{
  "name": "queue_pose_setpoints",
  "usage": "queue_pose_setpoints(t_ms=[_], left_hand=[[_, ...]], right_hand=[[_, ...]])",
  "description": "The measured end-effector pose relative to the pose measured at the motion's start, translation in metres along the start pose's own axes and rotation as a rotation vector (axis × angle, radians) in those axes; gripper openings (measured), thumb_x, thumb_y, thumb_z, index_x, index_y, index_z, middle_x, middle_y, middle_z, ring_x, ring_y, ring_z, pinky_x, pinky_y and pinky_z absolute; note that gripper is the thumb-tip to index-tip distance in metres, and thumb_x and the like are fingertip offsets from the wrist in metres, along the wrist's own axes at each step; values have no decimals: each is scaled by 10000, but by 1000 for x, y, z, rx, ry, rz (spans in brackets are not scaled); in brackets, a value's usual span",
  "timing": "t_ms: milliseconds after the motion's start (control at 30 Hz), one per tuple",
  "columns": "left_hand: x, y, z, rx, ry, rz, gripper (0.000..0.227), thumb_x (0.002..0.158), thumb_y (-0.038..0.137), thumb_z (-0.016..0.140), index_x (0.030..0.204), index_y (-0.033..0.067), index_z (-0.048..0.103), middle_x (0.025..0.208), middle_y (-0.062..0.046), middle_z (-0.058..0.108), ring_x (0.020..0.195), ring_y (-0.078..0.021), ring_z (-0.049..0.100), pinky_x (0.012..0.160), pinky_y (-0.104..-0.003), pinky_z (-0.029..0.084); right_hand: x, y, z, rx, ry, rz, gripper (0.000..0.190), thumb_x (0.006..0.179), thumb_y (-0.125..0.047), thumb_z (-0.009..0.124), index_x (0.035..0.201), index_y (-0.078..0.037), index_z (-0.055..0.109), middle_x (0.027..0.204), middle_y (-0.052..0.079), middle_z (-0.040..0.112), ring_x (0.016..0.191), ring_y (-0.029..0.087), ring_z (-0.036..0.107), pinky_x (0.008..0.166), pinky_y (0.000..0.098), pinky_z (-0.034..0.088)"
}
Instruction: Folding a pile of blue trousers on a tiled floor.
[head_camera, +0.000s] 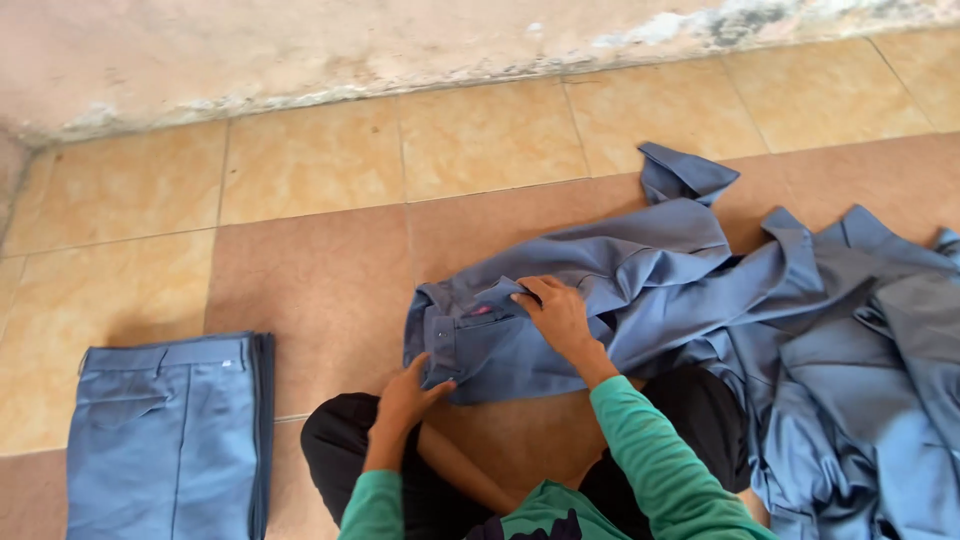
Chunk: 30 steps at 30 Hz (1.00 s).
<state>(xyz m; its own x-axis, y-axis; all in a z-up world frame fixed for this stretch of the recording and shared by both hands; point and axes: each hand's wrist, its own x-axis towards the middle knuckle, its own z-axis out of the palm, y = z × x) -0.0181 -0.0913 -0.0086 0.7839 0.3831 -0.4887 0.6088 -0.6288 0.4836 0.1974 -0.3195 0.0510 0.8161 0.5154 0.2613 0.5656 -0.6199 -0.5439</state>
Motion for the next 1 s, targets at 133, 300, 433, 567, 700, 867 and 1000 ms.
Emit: queue_pose_setpoints(t_ms=[133,300,433,567,700,867,1000], left_hand=[[58,-23,64,24,5,-145,872,853,688,714,1554,277,398,1323,-192,656,1184,-406,683,945,-527,580],[63,-17,58,-877,214,-124,298,856,219,841,1076,58,722,786,-195,730,570,-281,735,431,-334,604],[-8,2,-28,-1355,442,132,327,819,60,847,1131,63,750,922,-144,727,810,-249,717,831,-437,602],[-31,-24,-51,-1773,325,351,179,925,229,623,1057,109,637,1252,-48,559,1080,-214,546,1030,-409,441],[22,-67,34,-1811,372,-170,493,950,384,632,1364,183,454,1231,-68,535,1057,-222,545,830,-357,455],[55,-61,30,-1355,568,-326,790,771,-14,700,1450,135,323,1388,-202,487,1133,-289,553,946,-362,482],[95,-104,-19,-1540,607,-42,921,778,-214,587,1520,249,299,1429,-169,504,1158,-244,572,985,-322,489]], right_hand=[[26,-35,-8,-50,17,20,215,981,-371,707,1171,-274,733,1005,-20,758,817,235,761,700,376,609],[61,-78,-53,-18,438,-175,185,945,-269,801,1087,-155,765,893,-8,734,779,207,747,659,288,604],[39,-114,-38,43,501,-211,230,879,-277,836,1072,-172,767,916,1,715,817,234,738,714,319,598],[-18,-166,32,336,114,-277,312,879,-92,717,1181,-69,646,1049,92,665,791,245,632,699,343,526],[-90,-141,167,218,-341,-235,501,821,-55,653,1310,-91,547,1135,168,598,983,406,625,764,483,559],[-89,-111,146,120,-414,-338,570,831,-139,676,1378,-146,516,1179,105,598,994,311,576,828,410,456],[-68,-61,119,-198,-228,-406,684,773,-116,687,1436,-178,531,1266,100,563,1033,293,532,876,417,371]])
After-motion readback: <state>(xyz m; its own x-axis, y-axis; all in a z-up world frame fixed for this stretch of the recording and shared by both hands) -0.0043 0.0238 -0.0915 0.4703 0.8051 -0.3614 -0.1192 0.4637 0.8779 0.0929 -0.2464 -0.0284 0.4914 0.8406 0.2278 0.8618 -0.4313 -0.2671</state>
